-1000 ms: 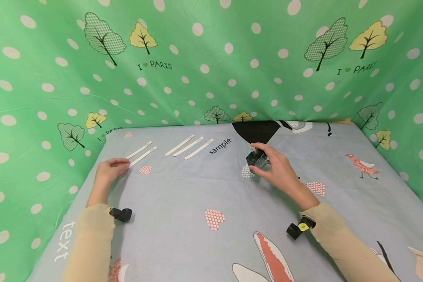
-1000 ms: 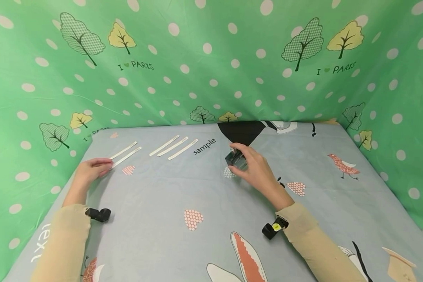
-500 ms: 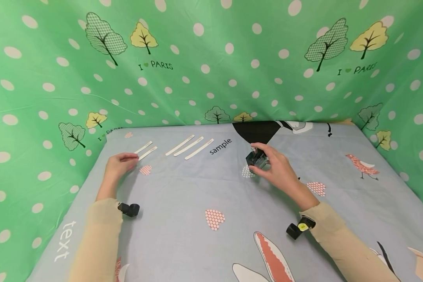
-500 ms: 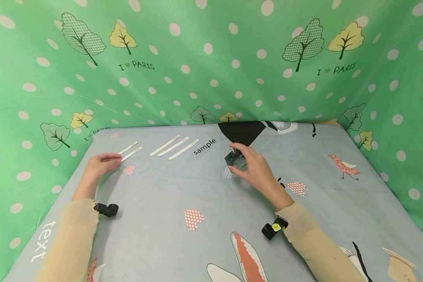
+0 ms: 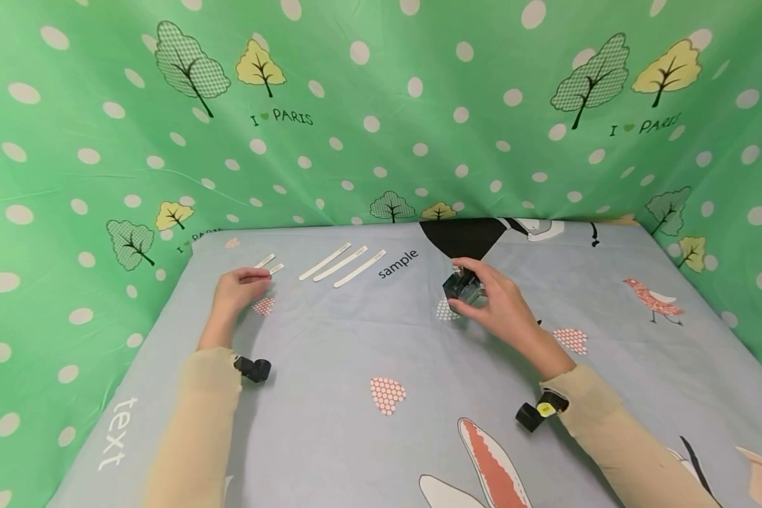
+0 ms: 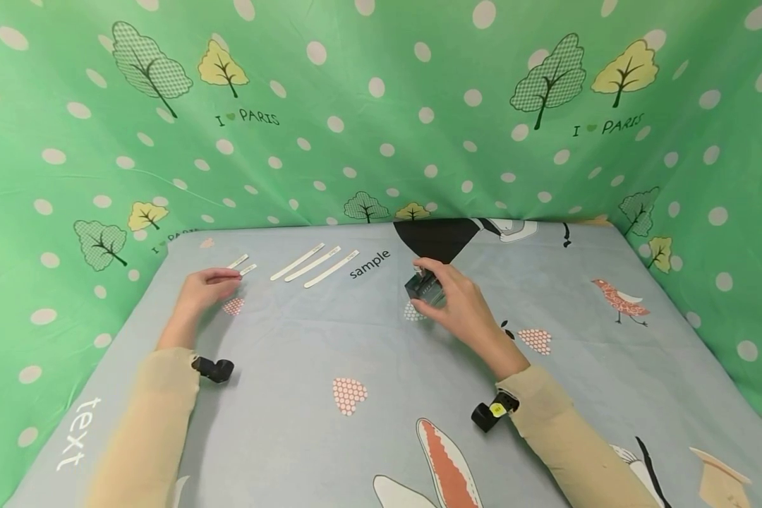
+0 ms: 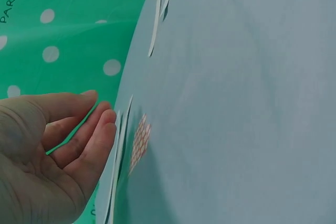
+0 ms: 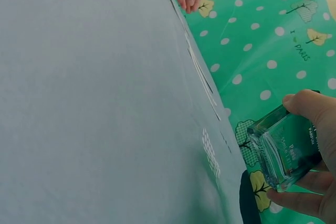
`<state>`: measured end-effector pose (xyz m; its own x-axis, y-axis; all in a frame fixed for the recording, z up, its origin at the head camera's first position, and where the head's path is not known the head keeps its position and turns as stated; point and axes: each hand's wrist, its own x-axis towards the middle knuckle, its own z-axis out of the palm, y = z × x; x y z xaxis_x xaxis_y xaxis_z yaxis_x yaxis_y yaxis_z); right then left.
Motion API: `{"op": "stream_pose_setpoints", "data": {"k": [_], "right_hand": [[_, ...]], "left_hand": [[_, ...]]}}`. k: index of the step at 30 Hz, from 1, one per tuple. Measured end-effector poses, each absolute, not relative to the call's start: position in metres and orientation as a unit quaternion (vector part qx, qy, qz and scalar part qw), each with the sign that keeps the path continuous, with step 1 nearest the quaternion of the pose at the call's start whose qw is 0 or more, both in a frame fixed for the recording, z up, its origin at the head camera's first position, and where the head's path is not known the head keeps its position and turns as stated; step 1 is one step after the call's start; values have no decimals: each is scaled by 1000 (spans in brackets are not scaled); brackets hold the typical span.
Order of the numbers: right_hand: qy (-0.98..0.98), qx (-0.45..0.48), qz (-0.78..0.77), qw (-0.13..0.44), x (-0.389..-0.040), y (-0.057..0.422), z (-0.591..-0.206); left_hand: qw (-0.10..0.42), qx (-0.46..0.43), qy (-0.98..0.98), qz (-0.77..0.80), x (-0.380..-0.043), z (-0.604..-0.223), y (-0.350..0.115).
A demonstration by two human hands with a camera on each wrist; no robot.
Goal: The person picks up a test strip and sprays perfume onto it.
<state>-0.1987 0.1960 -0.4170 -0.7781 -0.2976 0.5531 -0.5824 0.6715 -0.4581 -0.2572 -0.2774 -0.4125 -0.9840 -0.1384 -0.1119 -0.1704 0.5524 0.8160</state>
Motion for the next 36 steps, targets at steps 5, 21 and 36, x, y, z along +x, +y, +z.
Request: {"op": "stream_pose_setpoints", "data": {"k": [5, 21, 36], "right_hand": [[-884, 251, 324, 225, -200, 195, -417], [-884, 255, 322, 225, -202, 193, -413], [-883, 259, 317, 229, -198, 192, -418]], "left_hand": [[7, -81, 885, 458, -263, -415, -266], [-19, -101, 880, 464, -287, -432, -233], [-45, -108, 932, 343, -286, -438, -213]]}}
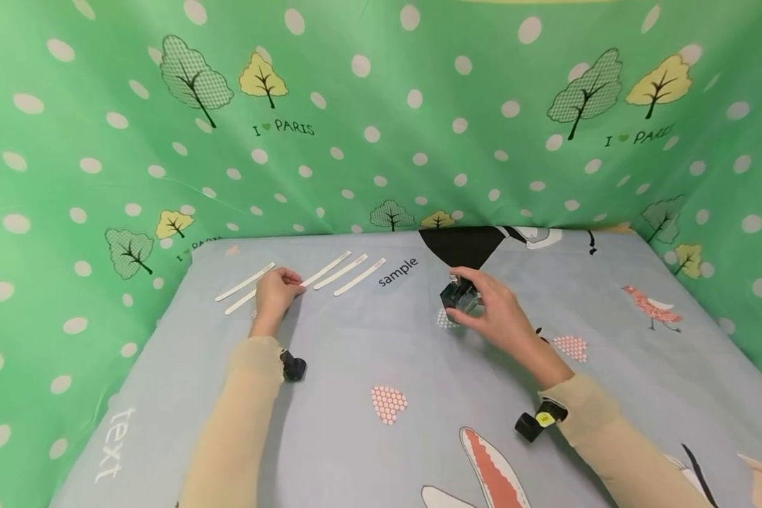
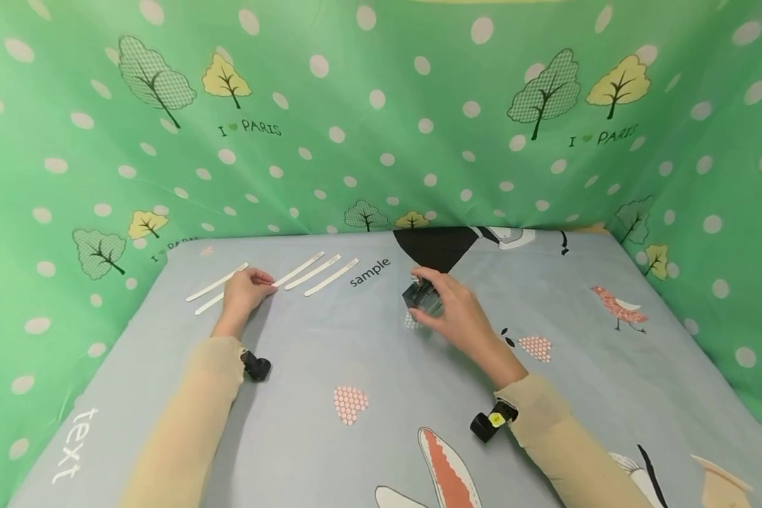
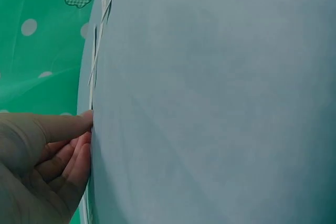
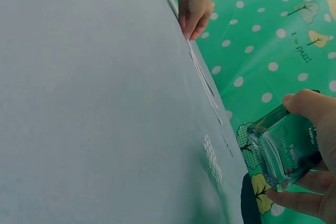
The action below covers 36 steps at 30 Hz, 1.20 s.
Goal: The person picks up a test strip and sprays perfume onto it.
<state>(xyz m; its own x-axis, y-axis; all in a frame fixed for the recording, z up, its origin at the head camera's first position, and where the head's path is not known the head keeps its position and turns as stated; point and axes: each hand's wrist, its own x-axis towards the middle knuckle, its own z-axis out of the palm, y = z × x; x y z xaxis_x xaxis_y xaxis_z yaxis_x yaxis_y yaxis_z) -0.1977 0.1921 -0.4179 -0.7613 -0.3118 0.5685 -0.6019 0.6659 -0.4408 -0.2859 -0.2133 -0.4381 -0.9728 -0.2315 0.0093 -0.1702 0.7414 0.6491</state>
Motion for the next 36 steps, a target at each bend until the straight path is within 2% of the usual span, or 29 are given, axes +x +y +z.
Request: {"op": "stream_pose_setpoints", "data": {"k": [10, 17, 36], "right_hand": [[-883, 261, 318, 225, -196, 190, -420], [-883, 258, 319, 229, -196, 191, -416], [-876, 258, 328, 242, -203, 185, -414]], "left_hand": [[34, 137, -922, -361, -285, -444, -219], [33, 144, -891, -429, -281, -437, -221], [-18, 36, -867, -497, -266, -390, -185]]}}
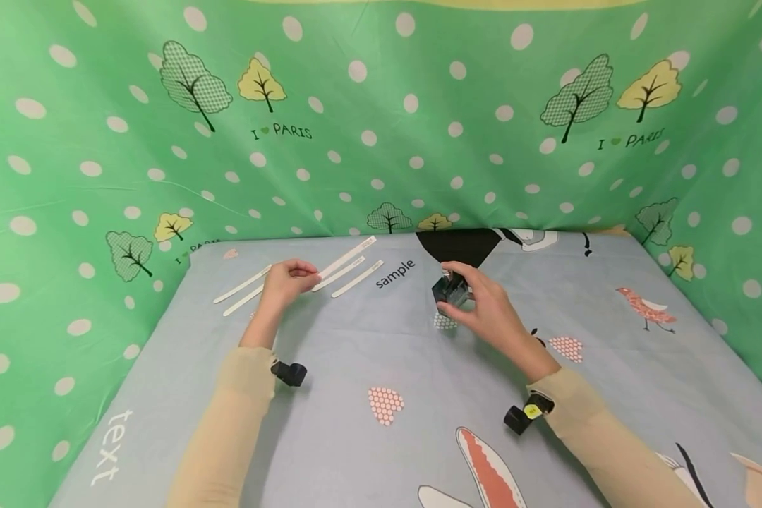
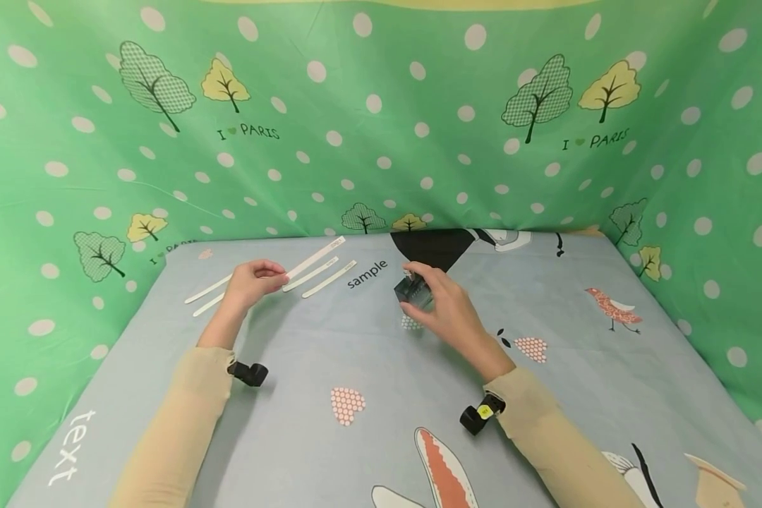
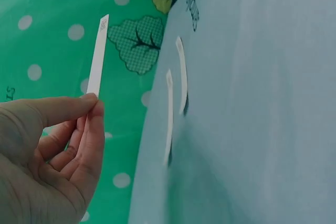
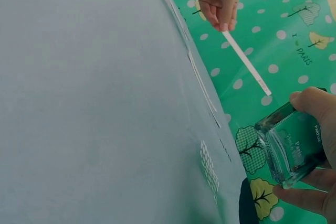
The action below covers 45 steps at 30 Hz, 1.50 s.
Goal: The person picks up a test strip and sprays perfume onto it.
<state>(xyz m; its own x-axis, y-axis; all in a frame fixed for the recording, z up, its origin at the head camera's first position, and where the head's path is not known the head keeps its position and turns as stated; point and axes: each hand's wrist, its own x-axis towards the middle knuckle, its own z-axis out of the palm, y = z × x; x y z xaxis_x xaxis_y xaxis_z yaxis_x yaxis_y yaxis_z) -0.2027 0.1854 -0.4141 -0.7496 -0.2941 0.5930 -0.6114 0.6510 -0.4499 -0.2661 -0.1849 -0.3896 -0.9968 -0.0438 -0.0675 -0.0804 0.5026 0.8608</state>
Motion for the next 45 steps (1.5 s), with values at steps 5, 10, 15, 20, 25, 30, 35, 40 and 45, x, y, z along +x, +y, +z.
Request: {"op": "stream_pose_setpoints", "data": {"k": [5, 10, 15, 20, 25, 30, 35, 40, 45], "right_hand": [[-874, 255, 328, 253, -207, 183, -413], [-872, 260, 319, 265, -207, 179, -412], [-869, 265, 310, 281, -208, 177, -412], [-867, 270, 306, 287, -208, 175, -410], [-866, 270, 307, 288, -207, 174, -409], [-866, 265, 308, 291, -206, 174, -409], [-866, 260, 306, 296, -207, 174, -408], [-871, 258, 300, 290, -205, 175, -407], [-876, 256, 299, 279, -201, 177, -406]], "left_hand": [[21, -18, 866, 499, -263, -383, -176], [21, -6, 870, 492, -261, -381, -169], [28, -4, 869, 494, -259, -380, -164], [34, -3, 867, 497, -258, -379, -159], [34, -4, 874, 484, -256, -377, -156], [34, -5, 879, 475, -255, -374, -154], [30, -2, 881, 473, -255, -375, -154], [30, -2, 883, 468, -254, -374, -155], [28, -5, 881, 472, -253, -372, -159]]}}
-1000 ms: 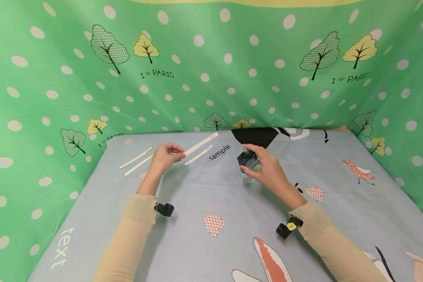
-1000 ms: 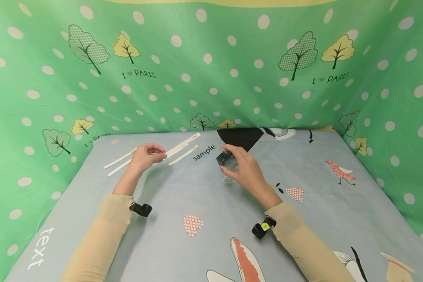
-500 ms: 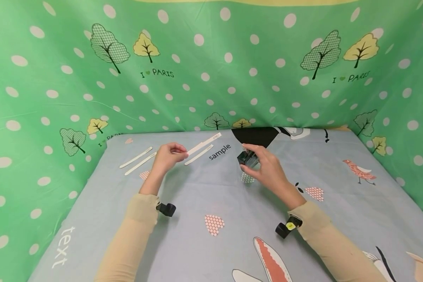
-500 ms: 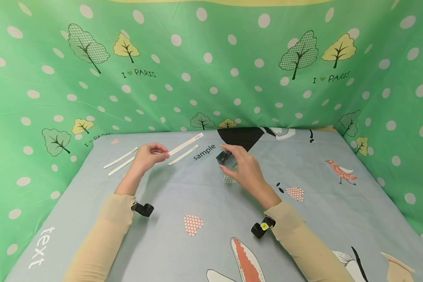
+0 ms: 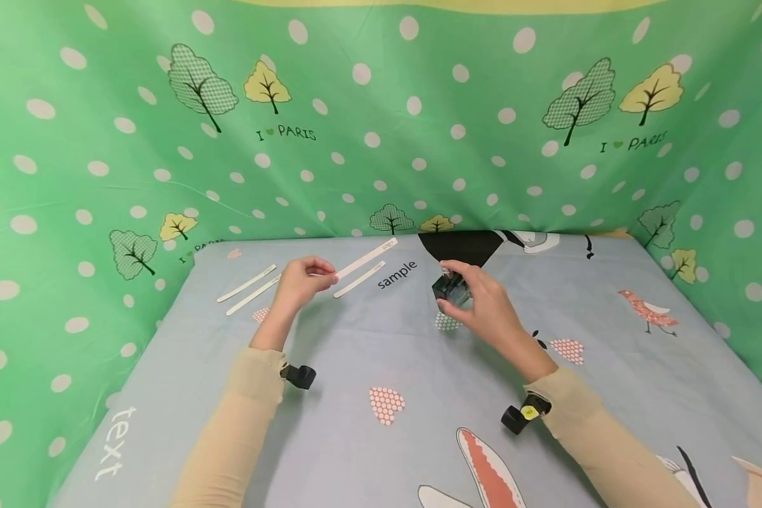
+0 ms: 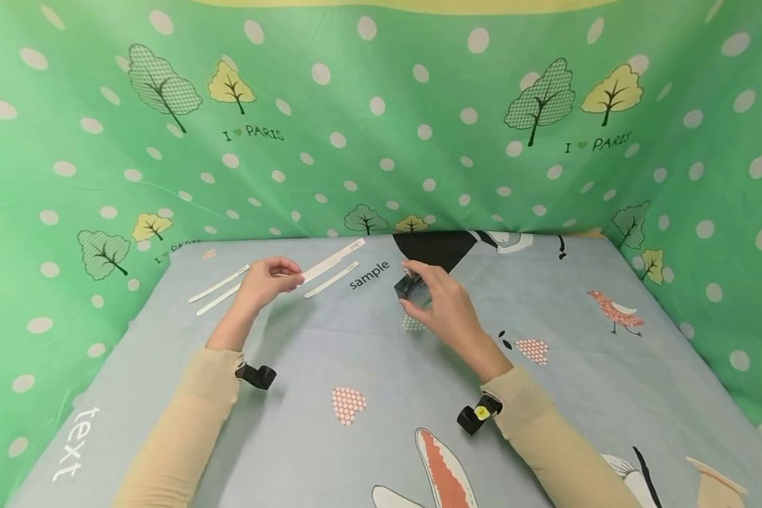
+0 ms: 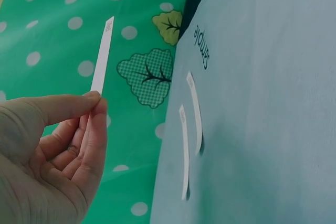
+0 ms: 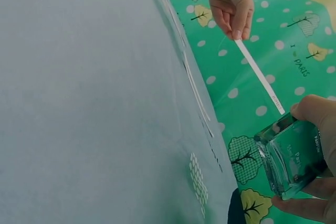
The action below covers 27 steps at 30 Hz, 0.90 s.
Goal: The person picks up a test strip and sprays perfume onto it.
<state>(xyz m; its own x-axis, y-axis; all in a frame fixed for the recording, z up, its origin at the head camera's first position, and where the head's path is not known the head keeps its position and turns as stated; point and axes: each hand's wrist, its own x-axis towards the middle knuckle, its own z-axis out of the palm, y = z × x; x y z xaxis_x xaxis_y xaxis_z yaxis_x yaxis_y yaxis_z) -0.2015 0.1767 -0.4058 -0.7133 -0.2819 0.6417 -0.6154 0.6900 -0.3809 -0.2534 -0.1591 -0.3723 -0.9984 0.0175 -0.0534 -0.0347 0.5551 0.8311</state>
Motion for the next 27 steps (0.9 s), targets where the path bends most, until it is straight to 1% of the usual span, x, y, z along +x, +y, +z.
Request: {"op": "stream_pose_setpoints", "data": {"k": [7, 19, 27], "right_hand": [[-879, 250, 309, 265, -198, 179, -406], [-876, 237, 317, 276, -195, 185, -409], [-880, 232, 314, 272, -194, 189, -408]], "left_hand": [[22, -7, 875, 483, -254, -372, -167], [22, -20, 879, 476, -251, -372, -190], [16, -31, 879, 476, -247, -375, -205]]}}
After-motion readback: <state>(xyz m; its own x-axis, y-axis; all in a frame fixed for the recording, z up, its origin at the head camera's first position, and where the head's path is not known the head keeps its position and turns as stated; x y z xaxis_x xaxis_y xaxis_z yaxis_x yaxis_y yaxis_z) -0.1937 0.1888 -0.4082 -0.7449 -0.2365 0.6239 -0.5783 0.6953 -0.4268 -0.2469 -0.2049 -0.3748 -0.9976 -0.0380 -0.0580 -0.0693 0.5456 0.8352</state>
